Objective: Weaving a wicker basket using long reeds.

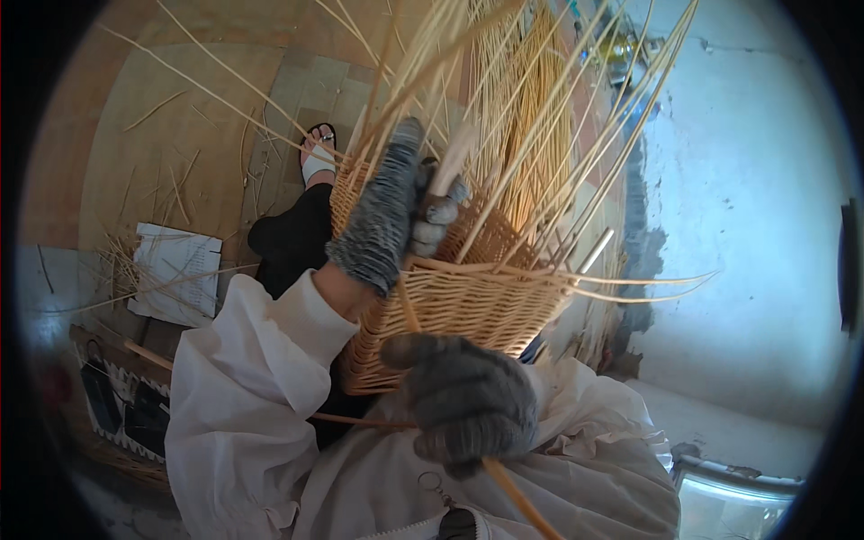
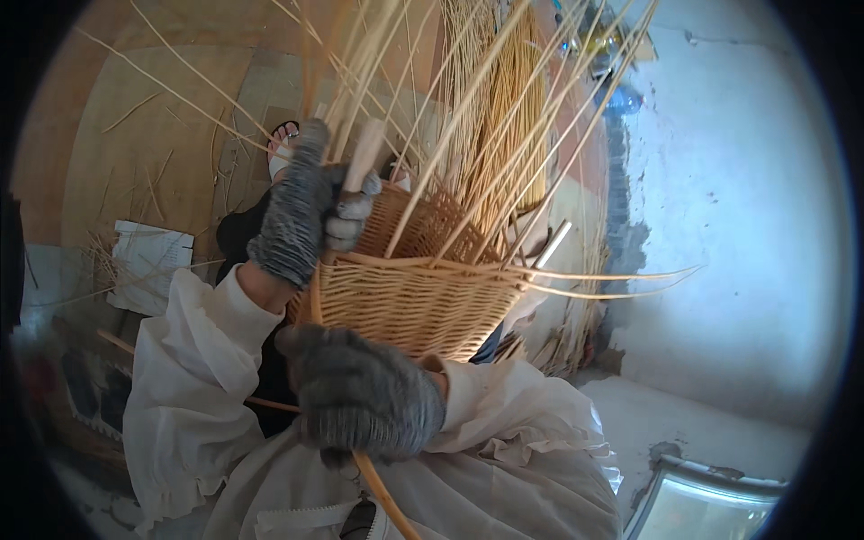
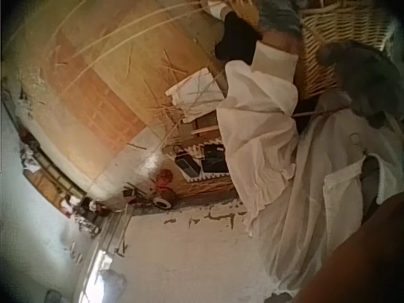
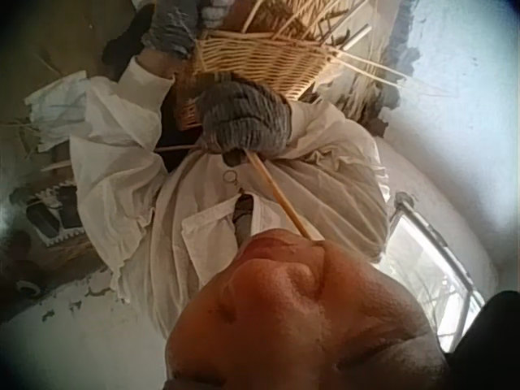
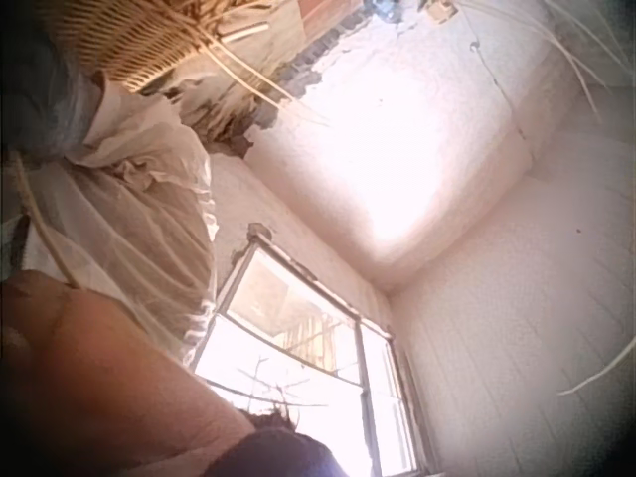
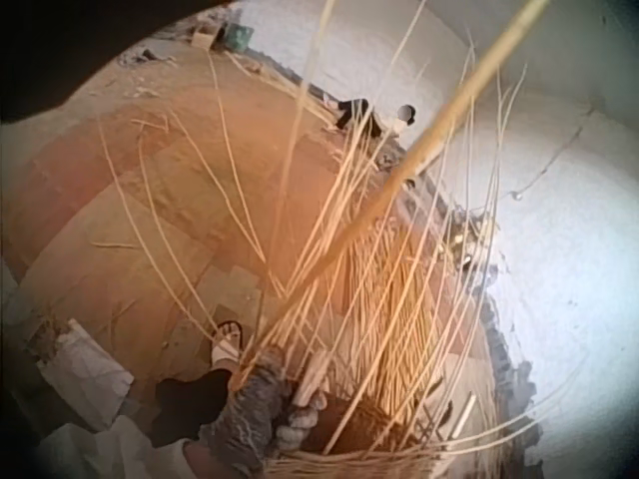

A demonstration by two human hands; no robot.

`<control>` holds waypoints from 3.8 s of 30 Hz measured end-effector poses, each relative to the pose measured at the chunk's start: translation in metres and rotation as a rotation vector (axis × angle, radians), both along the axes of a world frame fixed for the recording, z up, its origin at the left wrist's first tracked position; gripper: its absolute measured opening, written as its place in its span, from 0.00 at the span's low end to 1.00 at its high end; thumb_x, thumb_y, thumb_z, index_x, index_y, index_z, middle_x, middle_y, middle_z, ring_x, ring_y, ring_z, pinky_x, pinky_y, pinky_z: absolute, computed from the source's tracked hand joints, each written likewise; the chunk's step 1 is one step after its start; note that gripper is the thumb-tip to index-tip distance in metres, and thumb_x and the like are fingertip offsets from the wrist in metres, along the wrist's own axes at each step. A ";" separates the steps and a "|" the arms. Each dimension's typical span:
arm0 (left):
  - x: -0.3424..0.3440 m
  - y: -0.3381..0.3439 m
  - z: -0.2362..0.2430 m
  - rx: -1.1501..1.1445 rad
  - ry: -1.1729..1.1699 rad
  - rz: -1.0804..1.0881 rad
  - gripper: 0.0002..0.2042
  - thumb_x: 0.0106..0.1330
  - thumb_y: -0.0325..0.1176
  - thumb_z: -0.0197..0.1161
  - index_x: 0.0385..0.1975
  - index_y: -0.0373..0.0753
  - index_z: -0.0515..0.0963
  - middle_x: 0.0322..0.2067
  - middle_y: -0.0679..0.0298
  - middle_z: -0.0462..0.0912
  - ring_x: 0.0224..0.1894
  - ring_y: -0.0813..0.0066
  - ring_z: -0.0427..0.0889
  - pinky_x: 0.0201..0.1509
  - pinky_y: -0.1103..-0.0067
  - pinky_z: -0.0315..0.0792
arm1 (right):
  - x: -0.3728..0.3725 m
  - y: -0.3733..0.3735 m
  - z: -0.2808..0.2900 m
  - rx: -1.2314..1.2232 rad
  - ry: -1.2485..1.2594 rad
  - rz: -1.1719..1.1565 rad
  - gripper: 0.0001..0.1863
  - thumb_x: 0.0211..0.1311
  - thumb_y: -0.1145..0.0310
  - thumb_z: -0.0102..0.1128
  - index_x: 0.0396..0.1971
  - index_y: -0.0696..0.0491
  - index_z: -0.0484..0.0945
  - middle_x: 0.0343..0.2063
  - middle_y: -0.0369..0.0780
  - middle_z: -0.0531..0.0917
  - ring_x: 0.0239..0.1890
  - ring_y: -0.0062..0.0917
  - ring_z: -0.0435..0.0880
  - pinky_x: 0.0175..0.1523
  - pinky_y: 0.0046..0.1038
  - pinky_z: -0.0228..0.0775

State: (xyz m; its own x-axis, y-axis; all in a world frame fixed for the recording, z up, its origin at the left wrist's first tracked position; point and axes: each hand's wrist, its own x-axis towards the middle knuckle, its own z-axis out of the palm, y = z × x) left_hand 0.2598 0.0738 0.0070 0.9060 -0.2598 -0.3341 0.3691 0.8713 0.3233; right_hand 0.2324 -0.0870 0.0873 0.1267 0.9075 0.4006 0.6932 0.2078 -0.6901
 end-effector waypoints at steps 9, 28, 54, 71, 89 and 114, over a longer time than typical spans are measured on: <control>-0.004 -0.008 -0.031 -0.213 -0.230 0.000 0.35 0.58 0.71 0.43 0.38 0.39 0.72 0.21 0.72 0.68 0.14 0.83 0.63 0.16 0.85 0.58 | 0.049 -0.046 -0.077 0.624 1.209 -0.524 0.15 0.71 0.56 0.41 0.27 0.49 0.67 0.10 0.26 0.61 0.10 0.16 0.60 0.16 0.24 0.56; -0.033 0.009 0.004 0.972 -0.241 -0.353 0.11 0.58 0.28 0.66 0.32 0.41 0.68 0.44 0.56 0.80 0.52 0.68 0.75 0.56 0.75 0.69 | 0.036 -0.073 -0.101 0.552 1.534 -0.595 0.13 0.69 0.64 0.46 0.24 0.51 0.66 0.14 0.30 0.63 0.19 0.20 0.65 0.37 0.30 0.71; -0.029 -0.019 -0.003 1.677 0.040 -0.290 0.14 0.60 0.40 0.66 0.31 0.34 0.73 0.24 0.65 0.75 0.28 0.76 0.72 0.33 0.78 0.71 | 0.087 -0.100 -0.072 0.744 1.355 -0.405 0.11 0.69 0.62 0.47 0.36 0.55 0.71 0.12 0.30 0.63 0.12 0.17 0.61 0.19 0.28 0.64; -0.019 -0.071 0.001 2.004 -0.208 -0.322 0.17 0.66 0.44 0.56 0.42 0.35 0.77 0.29 0.53 0.81 0.29 0.62 0.81 0.42 0.72 0.75 | 0.059 -0.117 -0.047 0.441 1.082 -0.826 0.11 0.67 0.62 0.49 0.35 0.55 0.71 0.13 0.32 0.65 0.13 0.21 0.65 0.24 0.29 0.71; 0.037 -0.121 0.027 2.221 -0.497 -0.075 0.16 0.64 0.39 0.57 0.47 0.37 0.74 0.47 0.51 0.77 0.48 0.55 0.77 0.56 0.69 0.69 | 0.101 -0.132 -0.097 0.676 1.521 -0.813 0.07 0.63 0.70 0.53 0.36 0.57 0.70 0.20 0.37 0.72 0.19 0.23 0.71 0.31 0.39 0.77; 0.044 -0.135 0.015 2.042 -0.239 -0.475 0.24 0.61 0.49 0.61 0.45 0.33 0.75 0.34 0.53 0.82 0.36 0.65 0.82 0.42 0.75 0.74 | 0.095 -0.188 -0.038 0.573 0.513 -1.223 0.14 0.69 0.67 0.45 0.50 0.55 0.70 0.27 0.39 0.77 0.19 0.21 0.73 0.25 0.20 0.71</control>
State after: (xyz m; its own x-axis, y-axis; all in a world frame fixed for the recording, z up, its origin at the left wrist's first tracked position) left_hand 0.3041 -0.0614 0.0218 0.9545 0.0674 -0.2905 0.2192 -0.8191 0.5302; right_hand 0.3272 -0.2745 0.0488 0.9307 -0.1392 0.3382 0.3422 0.0053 -0.9396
